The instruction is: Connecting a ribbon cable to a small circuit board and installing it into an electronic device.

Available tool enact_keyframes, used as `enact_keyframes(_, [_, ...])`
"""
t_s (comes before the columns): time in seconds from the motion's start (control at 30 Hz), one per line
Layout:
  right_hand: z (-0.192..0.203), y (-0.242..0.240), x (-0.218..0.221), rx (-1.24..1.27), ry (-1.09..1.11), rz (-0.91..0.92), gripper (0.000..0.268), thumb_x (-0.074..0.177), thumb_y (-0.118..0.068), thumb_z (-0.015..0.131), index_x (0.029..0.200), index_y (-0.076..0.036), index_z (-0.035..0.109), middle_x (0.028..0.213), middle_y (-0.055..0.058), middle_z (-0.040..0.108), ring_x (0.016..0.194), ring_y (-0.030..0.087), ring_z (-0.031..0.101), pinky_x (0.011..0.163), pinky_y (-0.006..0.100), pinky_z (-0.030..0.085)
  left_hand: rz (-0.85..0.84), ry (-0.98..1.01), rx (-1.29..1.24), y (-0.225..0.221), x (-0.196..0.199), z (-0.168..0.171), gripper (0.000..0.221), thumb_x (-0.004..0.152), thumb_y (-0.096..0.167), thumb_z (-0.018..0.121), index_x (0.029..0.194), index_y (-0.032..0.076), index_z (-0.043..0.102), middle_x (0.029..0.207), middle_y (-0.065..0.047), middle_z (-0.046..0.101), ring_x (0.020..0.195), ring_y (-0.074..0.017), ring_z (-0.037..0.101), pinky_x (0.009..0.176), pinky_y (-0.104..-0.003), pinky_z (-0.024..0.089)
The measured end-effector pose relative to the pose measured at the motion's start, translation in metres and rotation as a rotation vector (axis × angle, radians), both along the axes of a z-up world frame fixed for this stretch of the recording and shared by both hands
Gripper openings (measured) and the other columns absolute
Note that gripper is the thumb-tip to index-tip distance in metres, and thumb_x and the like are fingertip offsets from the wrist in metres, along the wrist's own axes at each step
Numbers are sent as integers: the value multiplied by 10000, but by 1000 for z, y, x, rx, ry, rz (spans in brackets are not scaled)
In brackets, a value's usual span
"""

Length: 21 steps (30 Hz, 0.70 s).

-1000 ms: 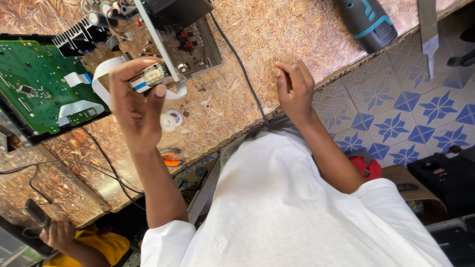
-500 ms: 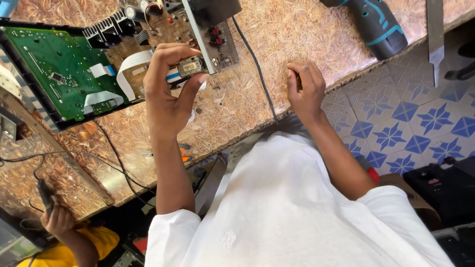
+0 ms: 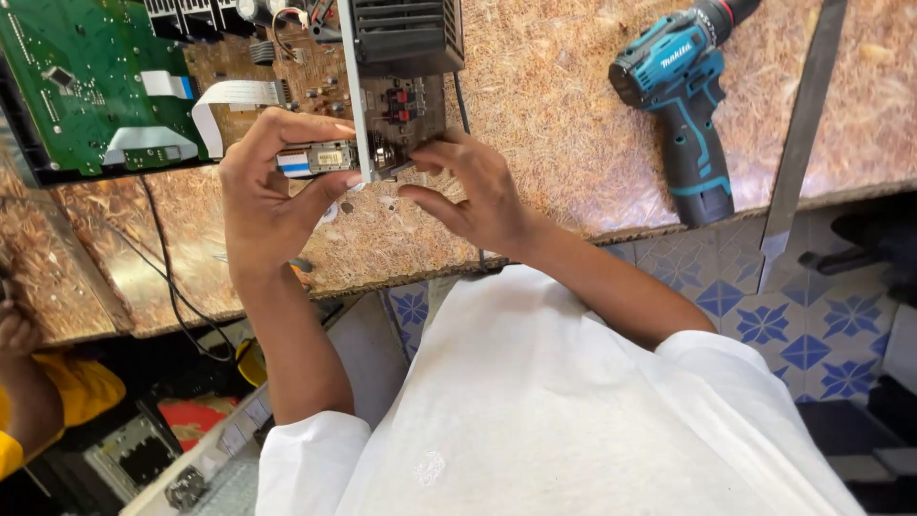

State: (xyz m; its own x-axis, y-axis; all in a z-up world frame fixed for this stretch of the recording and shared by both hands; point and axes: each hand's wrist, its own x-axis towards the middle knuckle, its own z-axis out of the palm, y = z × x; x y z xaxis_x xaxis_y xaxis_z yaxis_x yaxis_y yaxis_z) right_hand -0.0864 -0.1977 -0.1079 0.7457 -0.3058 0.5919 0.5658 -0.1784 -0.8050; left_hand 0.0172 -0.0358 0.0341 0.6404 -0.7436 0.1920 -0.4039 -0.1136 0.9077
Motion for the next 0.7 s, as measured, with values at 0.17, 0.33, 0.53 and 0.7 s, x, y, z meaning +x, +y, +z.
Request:
enact_keyframes(0.17, [-4, -5, 12, 55, -23, 69, 316, 941, -100, 777, 1185, -44, 583, 832, 78, 593, 677, 216, 608, 575, 307, 503, 97, 9, 25, 2, -12, -2, 283, 895, 27, 802, 1106, -60, 635, 1066, -256, 688, 815, -225, 648, 644, -317, 536])
enact_keyframes(0.33, [-15, -6, 20, 90, -55, 120, 310, 939, -127, 778, 1169, -57, 583, 824, 60, 593, 663, 200, 610, 564, 299, 501, 140, 38, -10, 1, -12, -9, 287, 906, 90, 785, 1102, -47, 626, 1084, -264, 678, 856, -248, 662, 633, -304, 536])
enact_keyframes(0.53, [-7, -12, 25, 77, -78, 159, 283, 951, -162, 753, 1150, -68, 575, 806, 50, 586, 647, 198, 605, 550, 313, 532, 84, 23, 21, 5, -5, -10, 274, 902, 55, 777, 1103, -49, 623, 1049, -254, 665, 778, -219, 614, 626, -286, 493])
enact_keyframes(0.7, [6, -16, 28, 69, -114, 146, 263, 965, -158, 739, 1153, -69, 578, 804, 48, 580, 654, 197, 598, 568, 316, 539, 59, -4, 26, 8, -4, -14, 275, 927, 98, 771, 1110, -16, 600, 1093, -229, 665, 902, -281, 660, 745, -330, 518])
